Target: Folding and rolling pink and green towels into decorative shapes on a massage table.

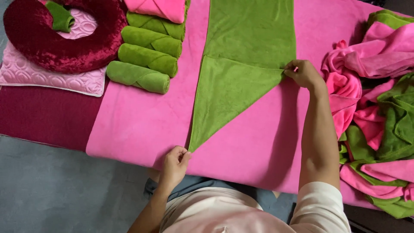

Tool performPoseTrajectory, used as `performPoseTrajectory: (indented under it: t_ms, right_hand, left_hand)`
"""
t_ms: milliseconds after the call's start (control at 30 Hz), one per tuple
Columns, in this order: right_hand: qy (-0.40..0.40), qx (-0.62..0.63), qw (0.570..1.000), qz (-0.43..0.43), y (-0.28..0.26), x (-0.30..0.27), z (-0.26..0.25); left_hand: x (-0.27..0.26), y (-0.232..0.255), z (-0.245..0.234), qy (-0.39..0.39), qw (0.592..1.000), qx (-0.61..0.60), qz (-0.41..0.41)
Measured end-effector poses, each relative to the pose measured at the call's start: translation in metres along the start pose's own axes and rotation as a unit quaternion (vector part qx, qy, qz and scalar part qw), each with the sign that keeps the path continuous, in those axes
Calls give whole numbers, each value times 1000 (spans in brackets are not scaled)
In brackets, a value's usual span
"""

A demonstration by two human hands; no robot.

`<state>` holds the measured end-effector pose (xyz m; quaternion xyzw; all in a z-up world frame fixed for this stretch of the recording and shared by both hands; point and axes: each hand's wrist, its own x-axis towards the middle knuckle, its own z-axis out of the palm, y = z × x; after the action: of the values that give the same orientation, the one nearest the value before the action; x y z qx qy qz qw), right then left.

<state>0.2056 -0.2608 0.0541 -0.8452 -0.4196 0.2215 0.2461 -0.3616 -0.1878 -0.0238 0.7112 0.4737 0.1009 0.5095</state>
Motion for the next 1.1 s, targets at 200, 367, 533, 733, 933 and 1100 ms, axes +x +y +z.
performPoseTrajectory:
  t_ms: [200, 367, 533, 733, 933, 1100]
  right_hand:
    - [51, 57, 996, -46, 1, -6, 3]
    - [131, -163, 974, -85, 53, 45, 41]
    - [140, -110, 941, -288, -86, 33, 112]
    - [146, -141, 925, -321, -165, 86, 177]
    - [97, -89, 944, -303, -164, 124, 205]
    - [73, 8, 963, -258, -167, 109, 189]
  left_hand:
    - [4, -22, 9, 55, 986, -152, -37]
    - [6, -23, 13, 57, 978, -194, -56]
    - [3, -10, 11, 52, 975, -210, -52]
    - [-1, -8, 12, 84, 972, -214, -45]
    - [-9, -26, 27, 124, 973, -195, 5]
    - [-11, -19, 30, 141, 972, -186, 5]
